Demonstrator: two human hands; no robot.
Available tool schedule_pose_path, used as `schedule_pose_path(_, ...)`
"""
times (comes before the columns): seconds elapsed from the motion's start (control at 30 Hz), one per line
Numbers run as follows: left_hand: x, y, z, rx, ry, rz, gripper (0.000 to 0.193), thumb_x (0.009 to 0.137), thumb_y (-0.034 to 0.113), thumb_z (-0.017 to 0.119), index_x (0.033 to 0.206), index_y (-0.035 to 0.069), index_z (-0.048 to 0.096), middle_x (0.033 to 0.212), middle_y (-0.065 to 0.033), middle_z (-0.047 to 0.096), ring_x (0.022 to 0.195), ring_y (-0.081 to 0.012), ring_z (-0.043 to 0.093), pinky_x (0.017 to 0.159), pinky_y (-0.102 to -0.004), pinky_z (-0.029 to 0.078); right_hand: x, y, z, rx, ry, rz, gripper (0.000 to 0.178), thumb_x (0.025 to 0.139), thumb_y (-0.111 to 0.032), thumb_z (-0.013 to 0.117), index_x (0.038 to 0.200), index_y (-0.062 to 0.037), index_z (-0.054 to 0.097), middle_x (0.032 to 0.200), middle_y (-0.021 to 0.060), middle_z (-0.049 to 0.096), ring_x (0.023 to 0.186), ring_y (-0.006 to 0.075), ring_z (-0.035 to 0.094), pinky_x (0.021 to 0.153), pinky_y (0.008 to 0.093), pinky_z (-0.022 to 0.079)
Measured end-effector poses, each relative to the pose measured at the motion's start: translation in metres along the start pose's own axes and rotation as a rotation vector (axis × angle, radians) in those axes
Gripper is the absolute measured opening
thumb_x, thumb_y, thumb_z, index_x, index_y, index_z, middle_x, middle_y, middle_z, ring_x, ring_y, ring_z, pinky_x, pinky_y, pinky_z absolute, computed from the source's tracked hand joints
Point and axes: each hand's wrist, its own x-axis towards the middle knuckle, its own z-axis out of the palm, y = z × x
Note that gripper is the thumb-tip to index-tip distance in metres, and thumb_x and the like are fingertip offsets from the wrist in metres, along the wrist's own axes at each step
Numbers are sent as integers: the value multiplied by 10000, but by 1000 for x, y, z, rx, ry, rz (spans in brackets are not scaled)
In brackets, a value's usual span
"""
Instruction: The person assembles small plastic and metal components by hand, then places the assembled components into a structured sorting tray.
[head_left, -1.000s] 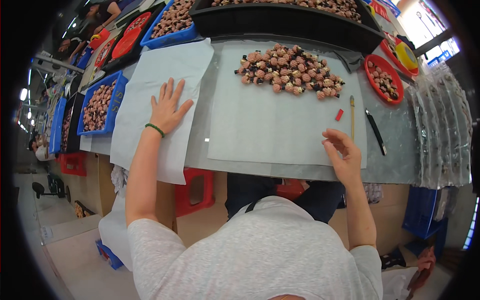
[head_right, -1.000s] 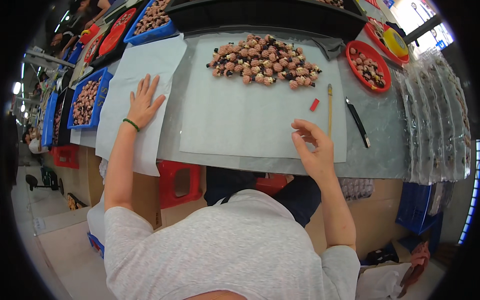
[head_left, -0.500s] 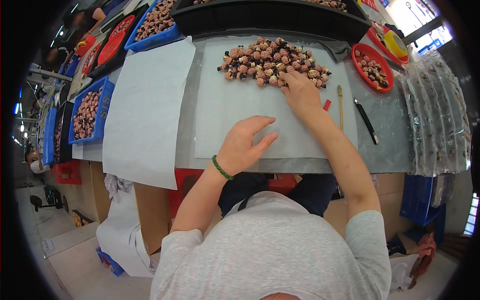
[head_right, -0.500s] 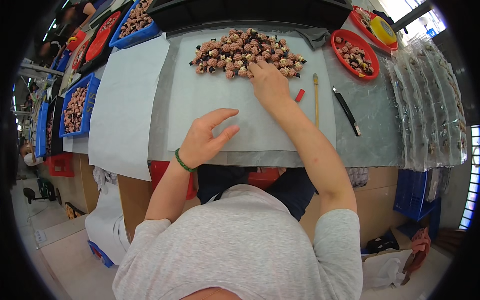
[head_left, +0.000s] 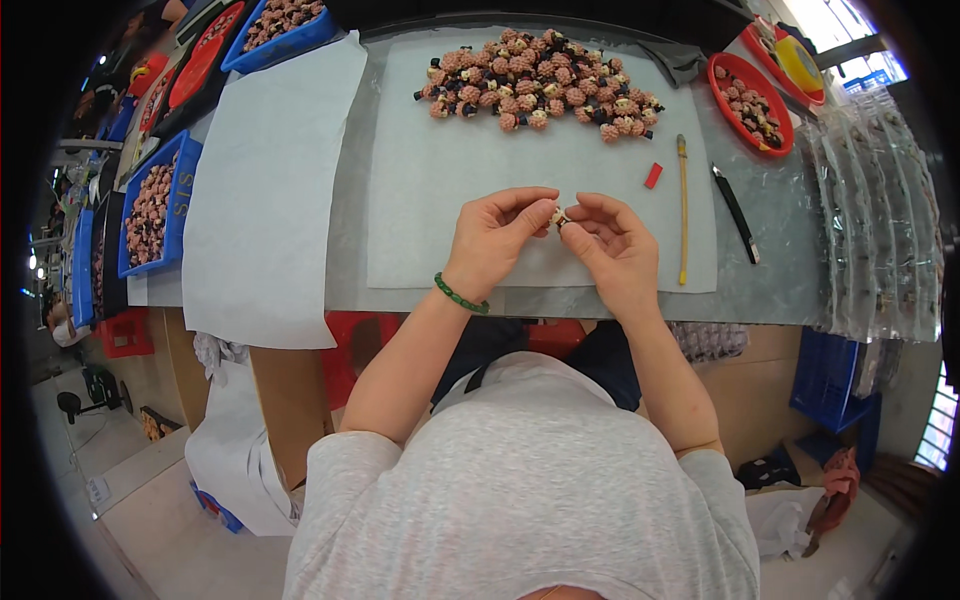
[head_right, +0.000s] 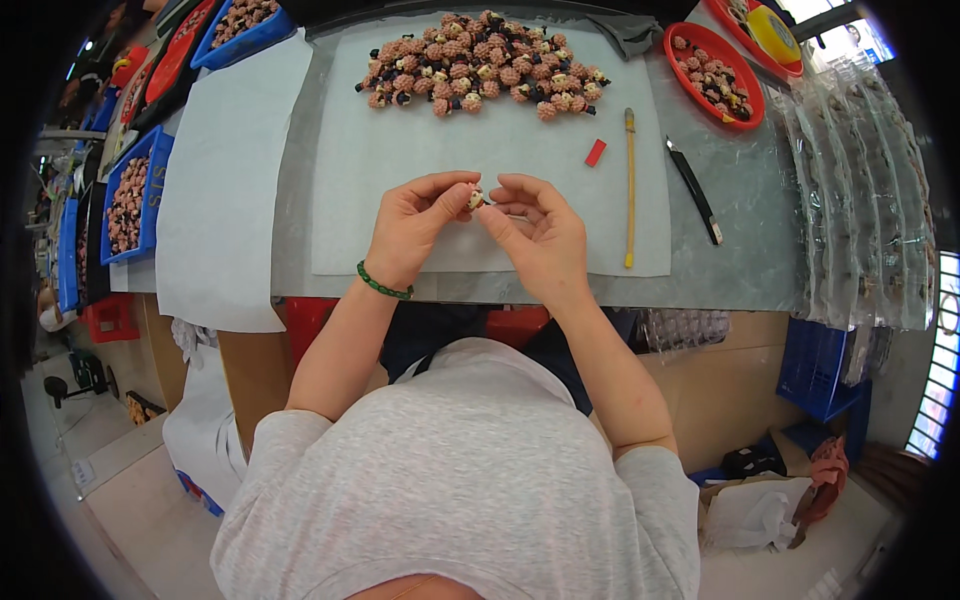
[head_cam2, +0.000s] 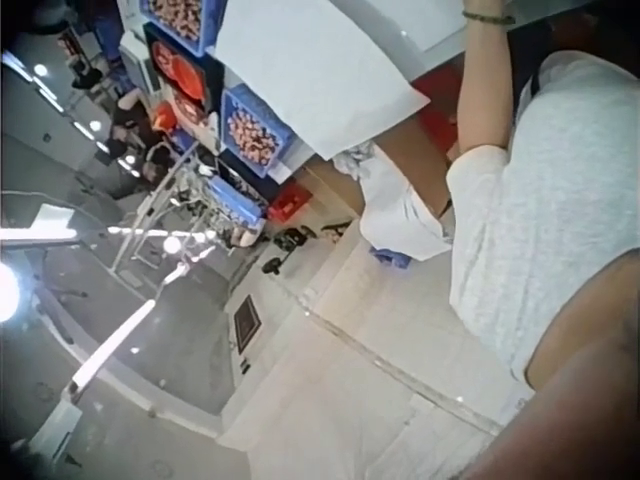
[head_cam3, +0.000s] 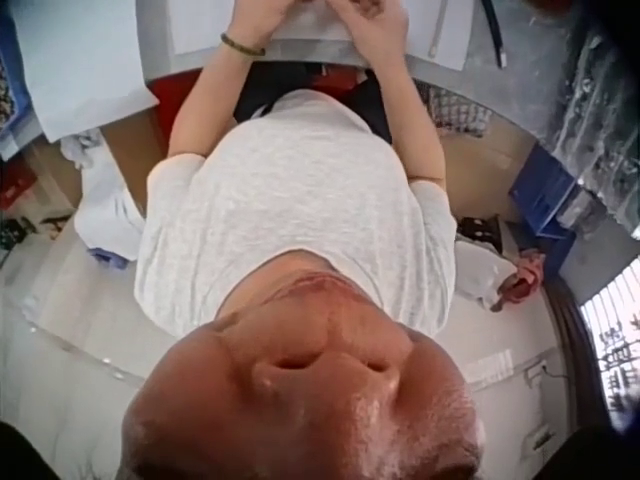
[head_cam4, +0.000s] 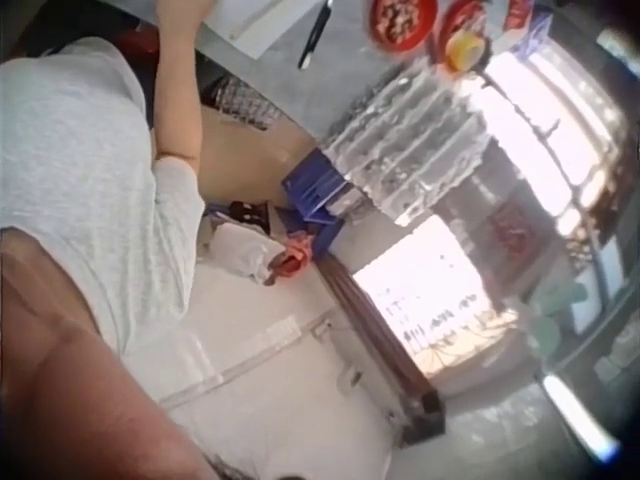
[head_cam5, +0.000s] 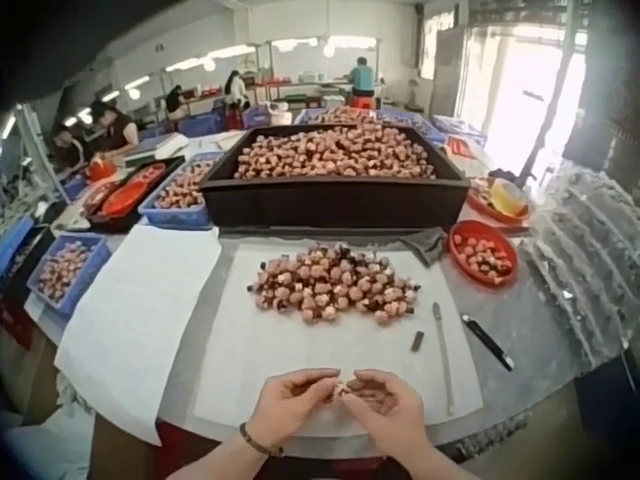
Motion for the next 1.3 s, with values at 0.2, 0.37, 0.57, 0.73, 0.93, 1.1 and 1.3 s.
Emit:
schedule_pose_path(0.2, -7, -1, 6, -257, -46, -48, 225, 839, 43, 541, 1044, -42, 573, 979, -112, 606, 875, -142, 578, 787, -260, 483, -15, 8, 4, 13, 103, -141, 358, 748, 69, 617, 1081, 40, 487, 968, 123, 566, 867, 162, 575, 767, 268, 497)
schedule_pose_path(0.37, -8, -6, 3, -456, -95, -118, 266, 852, 22, 504, 1104, -63, 520, 1067, -138, 569, 955, -180, 565, 842, -284, 468, -16, 11, 9, -155, 138, -375, 416, 724, 88, 633, 1102, 25, 472, 960, 129, 573, 869, 170, 584, 771, 272, 501)
schedule_pose_path(0.57, -8, -3, 2, -395, -110, -156, 284, 864, 50, 499, 1129, -51, 503, 1080, -136, 562, 943, -182, 570, 838, -280, 475, -7, 11, 6, -398, 136, -507, 316, 700, 88, 650, 992, 32, 543, 930, 113, 589, 837, 167, 598, 732, 268, 517)
schedule_pose_path(0.73, -3, -3, -4, -343, -30, -156, 269, 872, 76, 496, 1114, -40, 507, 1032, -123, 574, 903, -185, 583, 791, -284, 498, 41, -2, -11, -601, -37, -490, 249, 695, 13, 670, 932, -7, 595, 879, 82, 619, 736, 143, 612, 589, 251, 508)
schedule_pose_path(0.93, 3, 7, 3, -384, -73, -242, 308, 885, 113, 475, 1151, -41, 455, 1003, -119, 565, 904, -193, 584, 831, -324, 486, 116, 4, -29, -1243, 217, -717, 237, 687, -18, 622, 919, -65, 611, 871, 65, 620, 718, 239, 581, 622, 311, 482)
schedule_pose_path(1.1, 3, 11, -2, -373, 29, -236, 273, 873, 228, 522, 1038, 11, 515, 867, -37, 548, 707, -96, 522, 639, -222, 441, 97, -3, -17, -1095, 60, -654, 207, 690, -3, 618, 887, -63, 609, 841, 61, 604, 759, 222, 583, 650, 302, 481)
schedule_pose_path(1.3, 10, 5, -2, -158, -23, -204, 272, 893, 255, 496, 1028, 24, 545, 818, 7, 545, 721, -63, 493, 598, -193, 386, 31, -19, 4, -579, -33, -443, 258, 682, 53, 668, 919, -7, 584, 837, 76, 590, 813, 135, 592, 723, 233, 487)
